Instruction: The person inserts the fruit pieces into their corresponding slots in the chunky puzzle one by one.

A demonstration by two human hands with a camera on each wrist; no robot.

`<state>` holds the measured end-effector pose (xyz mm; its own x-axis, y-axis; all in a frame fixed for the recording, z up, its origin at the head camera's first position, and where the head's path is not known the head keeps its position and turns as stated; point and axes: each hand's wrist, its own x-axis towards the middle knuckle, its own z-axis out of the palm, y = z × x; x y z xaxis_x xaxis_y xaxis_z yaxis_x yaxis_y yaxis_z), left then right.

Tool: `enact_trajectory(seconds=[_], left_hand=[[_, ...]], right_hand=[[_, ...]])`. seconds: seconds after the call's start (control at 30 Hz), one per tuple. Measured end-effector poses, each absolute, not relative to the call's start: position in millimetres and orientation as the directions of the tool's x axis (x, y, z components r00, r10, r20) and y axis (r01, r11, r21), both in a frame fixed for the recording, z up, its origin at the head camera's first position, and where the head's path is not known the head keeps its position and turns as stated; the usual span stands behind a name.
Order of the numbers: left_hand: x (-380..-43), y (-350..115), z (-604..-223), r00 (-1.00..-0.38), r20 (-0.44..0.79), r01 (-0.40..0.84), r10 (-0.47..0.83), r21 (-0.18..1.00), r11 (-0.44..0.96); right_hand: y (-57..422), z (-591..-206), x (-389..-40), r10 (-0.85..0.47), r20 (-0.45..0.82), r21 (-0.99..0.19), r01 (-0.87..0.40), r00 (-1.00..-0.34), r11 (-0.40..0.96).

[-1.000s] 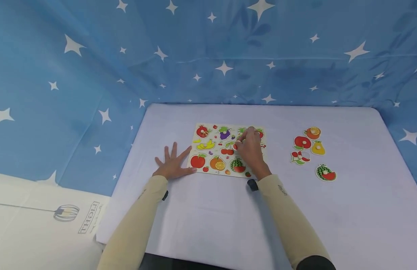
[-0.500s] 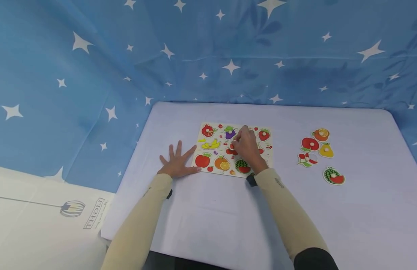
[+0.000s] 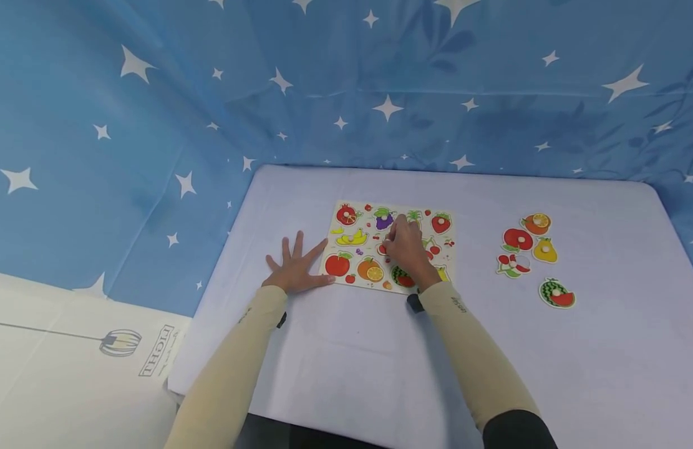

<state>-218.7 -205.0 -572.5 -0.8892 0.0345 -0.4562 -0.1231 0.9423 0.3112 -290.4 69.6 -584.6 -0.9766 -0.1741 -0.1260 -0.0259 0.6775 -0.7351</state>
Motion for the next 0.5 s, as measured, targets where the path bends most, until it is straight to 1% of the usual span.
enact_trajectory(seconds=[0.27, 0.5], left_hand=[[-221.6, -206.7, -574.9, -0.885, -0.464, -0.124, 0.043, 0.323, 0.938], [-222.1, -206.5, -577.0, -0.886, -0.462, -0.119, 0.037, 0.304, 0.945]], right_hand=[[67.0, -585.6, -288.1, -0.167, -0.122, -0.727, -0.026, -0.978, 0.687], [65.1, -589.5, -286.5, -0.172, -0.069, -0.709, -0.074, -0.983, 0.702]])
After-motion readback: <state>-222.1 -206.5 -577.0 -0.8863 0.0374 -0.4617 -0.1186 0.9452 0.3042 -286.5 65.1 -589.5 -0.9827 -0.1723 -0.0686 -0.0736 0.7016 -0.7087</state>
